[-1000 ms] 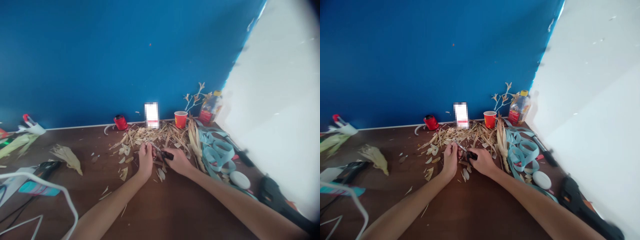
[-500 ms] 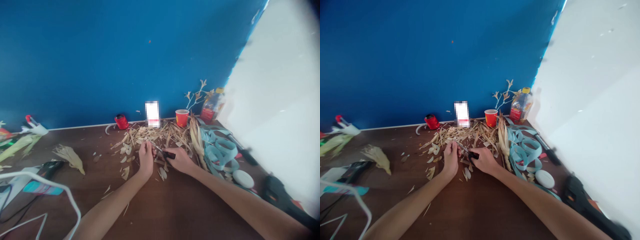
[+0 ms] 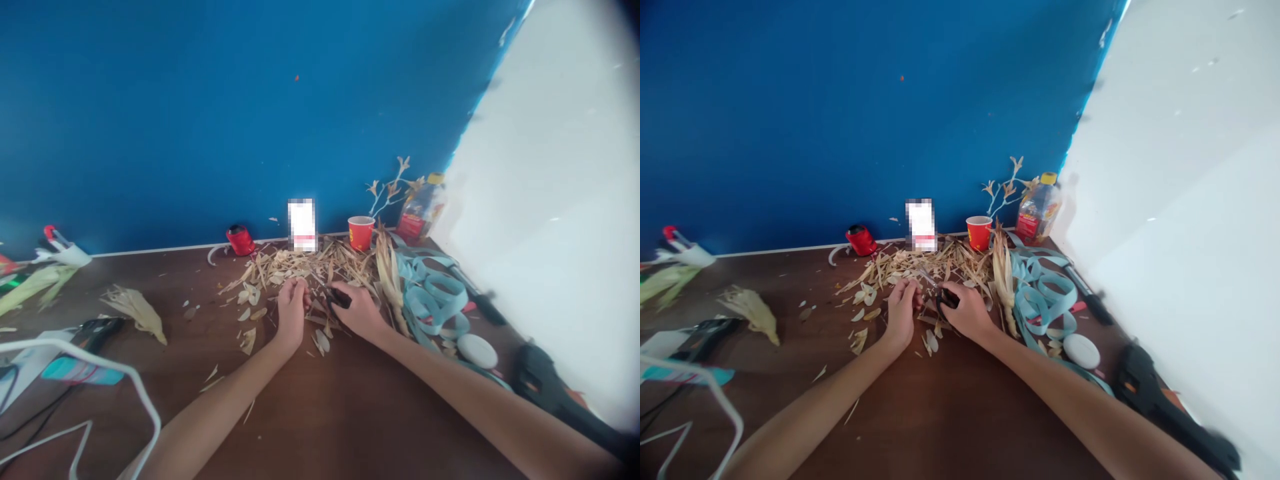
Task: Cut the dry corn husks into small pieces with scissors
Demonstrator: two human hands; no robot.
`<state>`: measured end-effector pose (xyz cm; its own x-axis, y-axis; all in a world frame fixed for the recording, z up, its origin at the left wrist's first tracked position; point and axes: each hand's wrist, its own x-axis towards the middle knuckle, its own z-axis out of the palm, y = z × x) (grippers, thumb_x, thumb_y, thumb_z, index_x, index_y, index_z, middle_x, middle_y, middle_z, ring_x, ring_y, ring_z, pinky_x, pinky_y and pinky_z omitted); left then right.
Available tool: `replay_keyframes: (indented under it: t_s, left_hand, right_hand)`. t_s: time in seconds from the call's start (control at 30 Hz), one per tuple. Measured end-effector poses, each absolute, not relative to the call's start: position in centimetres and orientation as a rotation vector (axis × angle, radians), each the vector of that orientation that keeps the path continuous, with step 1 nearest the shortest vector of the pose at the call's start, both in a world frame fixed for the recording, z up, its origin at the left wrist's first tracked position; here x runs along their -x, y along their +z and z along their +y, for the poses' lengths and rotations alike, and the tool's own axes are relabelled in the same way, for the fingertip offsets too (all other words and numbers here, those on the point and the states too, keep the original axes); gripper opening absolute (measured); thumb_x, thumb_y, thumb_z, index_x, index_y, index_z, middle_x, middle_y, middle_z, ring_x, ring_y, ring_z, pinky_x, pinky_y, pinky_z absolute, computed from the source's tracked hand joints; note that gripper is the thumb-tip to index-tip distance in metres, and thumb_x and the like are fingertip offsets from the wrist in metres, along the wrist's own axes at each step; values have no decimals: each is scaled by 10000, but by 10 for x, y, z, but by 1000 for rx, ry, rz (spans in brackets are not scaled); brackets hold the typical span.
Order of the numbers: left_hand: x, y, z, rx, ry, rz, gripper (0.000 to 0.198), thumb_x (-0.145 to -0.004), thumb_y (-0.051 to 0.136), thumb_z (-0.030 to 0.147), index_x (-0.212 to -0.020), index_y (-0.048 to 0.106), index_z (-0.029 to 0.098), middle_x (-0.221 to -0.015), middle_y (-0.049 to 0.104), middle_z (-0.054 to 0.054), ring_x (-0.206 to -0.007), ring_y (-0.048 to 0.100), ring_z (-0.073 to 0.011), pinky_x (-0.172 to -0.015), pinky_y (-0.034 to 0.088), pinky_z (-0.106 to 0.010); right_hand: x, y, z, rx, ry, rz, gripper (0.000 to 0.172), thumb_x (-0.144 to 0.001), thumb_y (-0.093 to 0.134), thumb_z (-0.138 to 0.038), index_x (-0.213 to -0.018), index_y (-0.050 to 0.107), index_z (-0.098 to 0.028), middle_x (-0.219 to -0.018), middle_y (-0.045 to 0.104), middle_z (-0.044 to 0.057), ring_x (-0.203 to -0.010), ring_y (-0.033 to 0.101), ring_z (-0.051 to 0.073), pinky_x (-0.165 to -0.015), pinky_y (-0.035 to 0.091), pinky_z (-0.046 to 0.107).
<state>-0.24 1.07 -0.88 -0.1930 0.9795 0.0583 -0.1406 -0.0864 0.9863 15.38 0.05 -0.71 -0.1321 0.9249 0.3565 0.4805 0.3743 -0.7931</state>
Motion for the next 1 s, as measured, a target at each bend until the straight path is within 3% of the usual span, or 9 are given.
replay_keyframes:
  t_s: [0.4,0.63,1.0]
  left_hand:
    - [3,-11,7,-1108,1420,1173,245,-860,486,383,-726,484,178,-620,488,20,-547,457,-96,-521,366,-217]
    - [3,-12,8,-1100,1415,1173,158,-843,477,321,-758,475,187,-657,492,20,-557,461,-101,-507,385,-215]
    - [3,-11,7,-1121,1409,1183,131,-844,447,291,-766,481,191,-626,492,24,-537,469,-106,-498,400,-213]
  right_hand:
    - [-153,-6,-2,1284,652,-1924,382,-700,597,-189,-1073,676,-224,-852,706,17,-748,629,173,-699,460,269]
    - [-152,-5,-3,1258,651,-1939,353,-702,602,-190,-1046,675,-226,-809,697,-1,-704,618,152,-665,447,253]
    - [-152,-4,-3,1241,641,-1967,364,-719,600,-178,-1069,675,-241,-923,722,17,-808,658,179,-718,472,263]
